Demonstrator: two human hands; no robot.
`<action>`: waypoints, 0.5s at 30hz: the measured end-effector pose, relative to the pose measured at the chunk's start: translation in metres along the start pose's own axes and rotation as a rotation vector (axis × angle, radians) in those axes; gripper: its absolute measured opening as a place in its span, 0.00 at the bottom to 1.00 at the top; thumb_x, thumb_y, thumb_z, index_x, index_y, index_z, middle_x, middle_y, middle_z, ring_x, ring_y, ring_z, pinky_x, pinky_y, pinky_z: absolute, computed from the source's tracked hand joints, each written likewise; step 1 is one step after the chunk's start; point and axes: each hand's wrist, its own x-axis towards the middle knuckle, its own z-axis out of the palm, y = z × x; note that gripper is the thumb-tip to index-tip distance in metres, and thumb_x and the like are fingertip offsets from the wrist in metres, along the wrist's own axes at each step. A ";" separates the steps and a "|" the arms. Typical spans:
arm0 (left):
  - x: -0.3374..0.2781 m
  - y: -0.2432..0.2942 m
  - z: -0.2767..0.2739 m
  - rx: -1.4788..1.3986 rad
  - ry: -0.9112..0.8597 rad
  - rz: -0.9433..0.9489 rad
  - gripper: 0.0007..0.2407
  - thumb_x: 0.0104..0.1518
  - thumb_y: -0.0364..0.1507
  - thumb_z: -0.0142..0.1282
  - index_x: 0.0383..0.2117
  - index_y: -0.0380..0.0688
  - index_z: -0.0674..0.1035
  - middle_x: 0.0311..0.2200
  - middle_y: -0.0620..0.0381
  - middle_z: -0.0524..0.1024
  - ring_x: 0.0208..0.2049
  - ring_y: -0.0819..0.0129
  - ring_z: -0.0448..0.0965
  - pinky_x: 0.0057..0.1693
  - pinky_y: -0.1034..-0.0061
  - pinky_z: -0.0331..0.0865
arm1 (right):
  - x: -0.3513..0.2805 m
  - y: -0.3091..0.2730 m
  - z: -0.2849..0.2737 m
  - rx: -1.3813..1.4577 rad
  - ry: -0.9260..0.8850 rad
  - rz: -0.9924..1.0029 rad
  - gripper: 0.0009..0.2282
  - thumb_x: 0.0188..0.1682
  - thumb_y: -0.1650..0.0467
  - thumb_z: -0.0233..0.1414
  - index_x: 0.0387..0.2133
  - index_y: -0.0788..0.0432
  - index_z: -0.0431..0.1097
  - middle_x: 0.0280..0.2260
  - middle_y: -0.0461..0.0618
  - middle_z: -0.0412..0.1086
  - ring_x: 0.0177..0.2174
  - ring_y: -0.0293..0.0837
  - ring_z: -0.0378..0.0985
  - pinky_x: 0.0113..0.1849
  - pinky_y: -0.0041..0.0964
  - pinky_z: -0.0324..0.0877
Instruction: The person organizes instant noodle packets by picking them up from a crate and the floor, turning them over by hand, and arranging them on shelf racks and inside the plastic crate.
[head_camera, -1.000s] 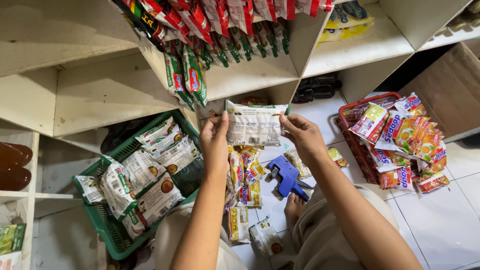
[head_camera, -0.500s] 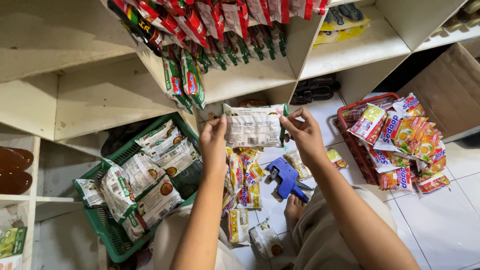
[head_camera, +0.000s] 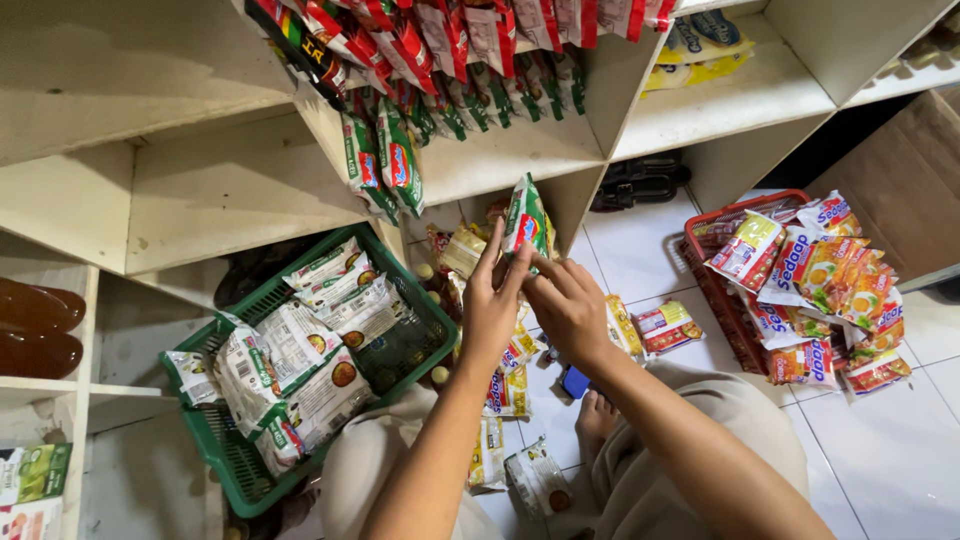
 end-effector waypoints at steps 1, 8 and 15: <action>0.000 0.001 0.000 0.066 0.046 0.068 0.28 0.69 0.41 0.52 0.68 0.31 0.65 0.62 0.43 0.71 0.60 0.67 0.73 0.62 0.74 0.65 | 0.002 -0.003 0.000 -0.038 0.019 -0.082 0.09 0.41 0.77 0.61 0.35 0.62 0.74 0.47 0.57 0.75 0.36 0.53 0.77 0.37 0.45 0.70; 0.006 0.011 -0.012 -0.003 0.135 -0.175 0.23 0.68 0.42 0.41 0.62 0.38 0.74 0.46 0.51 0.83 0.44 0.72 0.79 0.49 0.76 0.73 | 0.009 -0.023 -0.003 0.219 0.030 0.001 0.11 0.47 0.75 0.62 0.43 0.60 0.73 0.53 0.51 0.73 0.47 0.50 0.75 0.47 0.44 0.72; 0.002 -0.011 -0.019 -0.397 -0.061 -0.102 0.23 0.68 0.41 0.45 0.60 0.36 0.73 0.50 0.53 0.78 0.48 0.77 0.78 0.53 0.78 0.72 | 0.010 -0.011 0.004 -0.136 -0.247 -0.107 0.25 0.58 0.59 0.42 0.68 0.53 0.56 0.70 0.52 0.51 0.70 0.49 0.48 0.67 0.55 0.34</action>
